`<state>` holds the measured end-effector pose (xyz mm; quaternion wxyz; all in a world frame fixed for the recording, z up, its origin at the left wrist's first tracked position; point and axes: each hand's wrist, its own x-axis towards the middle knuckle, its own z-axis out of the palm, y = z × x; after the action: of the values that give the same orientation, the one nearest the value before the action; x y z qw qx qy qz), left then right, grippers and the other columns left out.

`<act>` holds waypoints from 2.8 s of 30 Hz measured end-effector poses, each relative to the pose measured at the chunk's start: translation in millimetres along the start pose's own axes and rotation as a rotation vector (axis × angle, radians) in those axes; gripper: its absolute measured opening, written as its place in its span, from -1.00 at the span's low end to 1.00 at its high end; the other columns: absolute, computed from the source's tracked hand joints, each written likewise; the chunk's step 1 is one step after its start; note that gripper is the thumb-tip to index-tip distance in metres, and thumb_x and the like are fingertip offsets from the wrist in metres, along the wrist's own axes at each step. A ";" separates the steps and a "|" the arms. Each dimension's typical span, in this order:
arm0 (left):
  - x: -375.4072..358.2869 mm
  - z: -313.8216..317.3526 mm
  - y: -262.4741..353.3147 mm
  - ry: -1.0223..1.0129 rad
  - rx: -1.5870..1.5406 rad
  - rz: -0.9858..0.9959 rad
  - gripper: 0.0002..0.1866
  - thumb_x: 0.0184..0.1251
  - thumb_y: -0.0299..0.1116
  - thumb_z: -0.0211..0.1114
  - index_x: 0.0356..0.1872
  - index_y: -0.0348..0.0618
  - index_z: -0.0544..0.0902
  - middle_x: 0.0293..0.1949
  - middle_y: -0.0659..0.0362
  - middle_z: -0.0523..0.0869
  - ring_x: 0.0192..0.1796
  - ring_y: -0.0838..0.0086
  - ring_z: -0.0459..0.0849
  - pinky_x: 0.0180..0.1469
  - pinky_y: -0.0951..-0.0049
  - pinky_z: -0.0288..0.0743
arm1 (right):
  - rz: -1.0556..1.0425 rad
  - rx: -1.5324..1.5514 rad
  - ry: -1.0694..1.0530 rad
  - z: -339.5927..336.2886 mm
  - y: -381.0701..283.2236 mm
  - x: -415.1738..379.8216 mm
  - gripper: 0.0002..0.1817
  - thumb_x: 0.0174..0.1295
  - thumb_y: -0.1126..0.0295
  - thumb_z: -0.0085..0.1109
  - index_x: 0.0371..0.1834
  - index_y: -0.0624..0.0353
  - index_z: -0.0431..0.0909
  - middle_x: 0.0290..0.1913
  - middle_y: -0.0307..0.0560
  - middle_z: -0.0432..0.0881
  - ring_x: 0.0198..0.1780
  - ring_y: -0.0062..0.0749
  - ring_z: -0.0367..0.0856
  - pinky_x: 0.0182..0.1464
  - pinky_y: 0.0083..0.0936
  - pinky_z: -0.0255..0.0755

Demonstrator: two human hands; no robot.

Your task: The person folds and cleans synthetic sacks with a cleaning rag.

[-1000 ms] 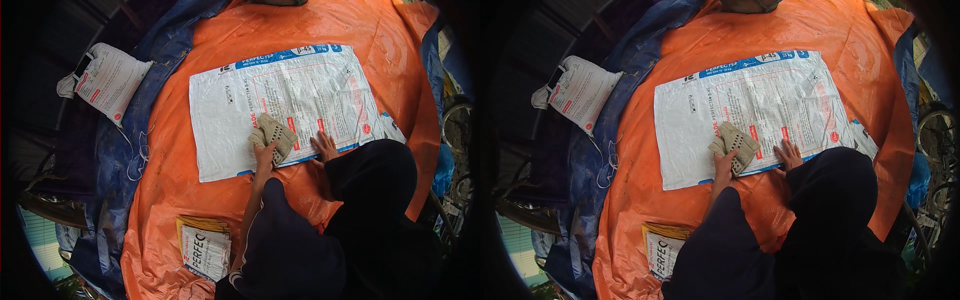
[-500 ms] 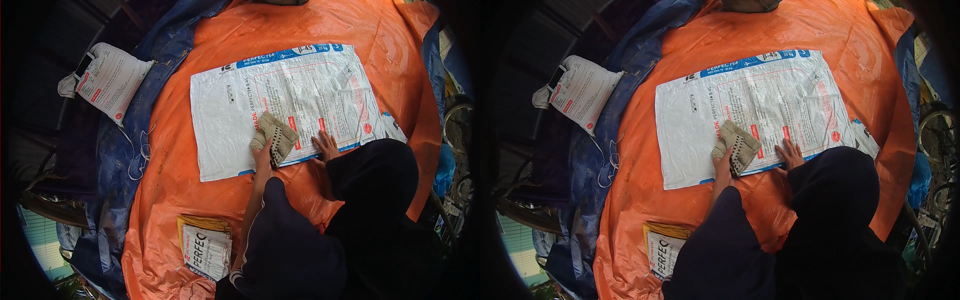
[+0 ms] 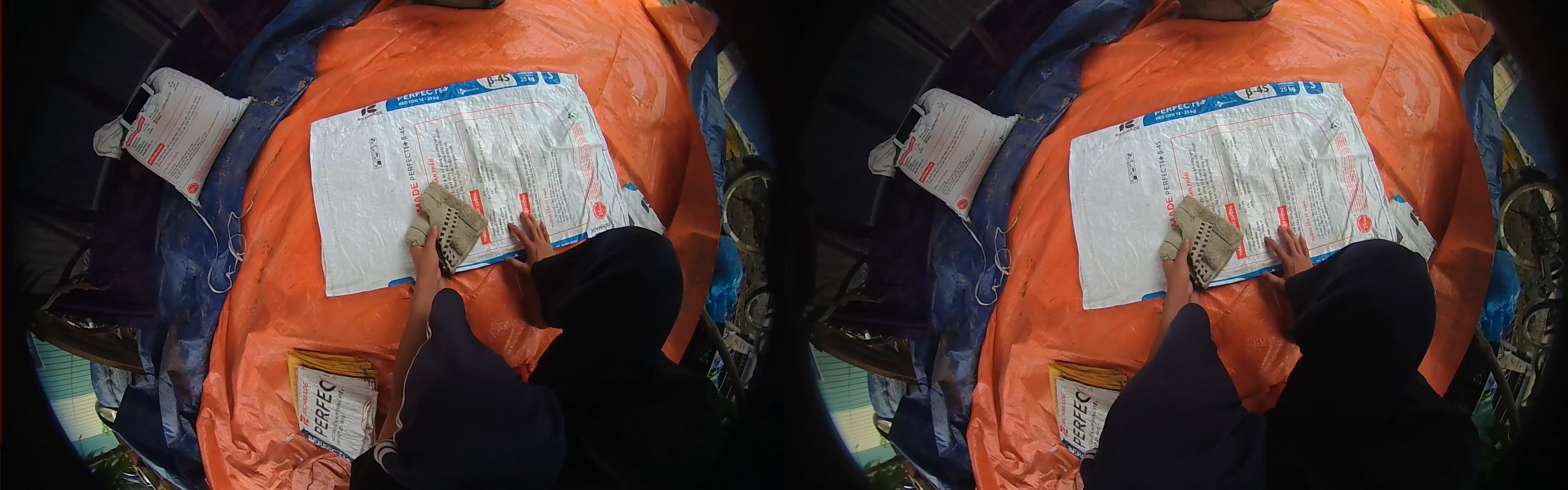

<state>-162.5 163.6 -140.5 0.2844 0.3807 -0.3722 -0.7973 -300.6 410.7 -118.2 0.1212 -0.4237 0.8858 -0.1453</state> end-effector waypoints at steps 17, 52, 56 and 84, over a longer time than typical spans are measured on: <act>0.7 -4.7 -2.4 0.030 0.000 -0.031 -0.58 0.47 -0.35 0.27 0.25 -0.34 0.50 0.13 0.12 0.64 0.09 0.43 0.62 0.12 0.41 0.49 | 0.012 0.009 -0.013 -3.6 -3.2 0.1 0.00 -0.01 -0.07 0.46 0.55 -0.23 0.20 0.63 0.08 -0.05 0.66 -0.06 -0.18 0.59 0.09 -0.19; 7.4 -12.4 -10.9 -0.024 0.015 -0.002 -0.55 0.40 -0.46 0.31 0.27 -0.35 0.48 0.16 0.08 0.64 0.14 0.38 0.63 0.17 0.39 0.49 | -0.004 0.024 0.024 1.1 -0.6 0.2 -0.04 0.00 -0.13 0.44 0.52 -0.22 0.26 0.61 0.12 0.00 0.65 -0.01 -0.14 0.58 0.15 -0.20; 9.6 -13.8 -14.3 -0.013 0.017 0.005 -0.56 0.40 -0.45 0.30 0.26 -0.35 0.50 0.15 0.09 0.65 0.13 0.38 0.63 0.17 0.39 0.49 | 0.002 0.014 0.010 -1.1 -1.9 0.0 -0.02 -0.01 -0.09 0.45 0.53 -0.22 0.23 0.61 0.11 -0.02 0.65 -0.02 -0.15 0.59 0.10 -0.20; 10.5 -13.2 -13.7 -0.006 0.006 -0.016 -0.57 0.40 -0.41 0.30 0.24 -0.34 0.51 0.12 0.10 0.66 0.09 0.40 0.65 0.12 0.39 0.52 | 0.006 0.004 0.003 -1.1 -2.4 0.9 0.00 -0.03 -0.09 0.45 0.54 -0.19 0.21 0.61 0.12 -0.03 0.65 -0.02 -0.15 0.60 0.07 -0.20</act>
<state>-159.8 158.6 -161.4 0.2756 0.3820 -0.3724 -0.7996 -299.8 408.8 -116.4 0.1215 -0.4206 0.8869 -0.1475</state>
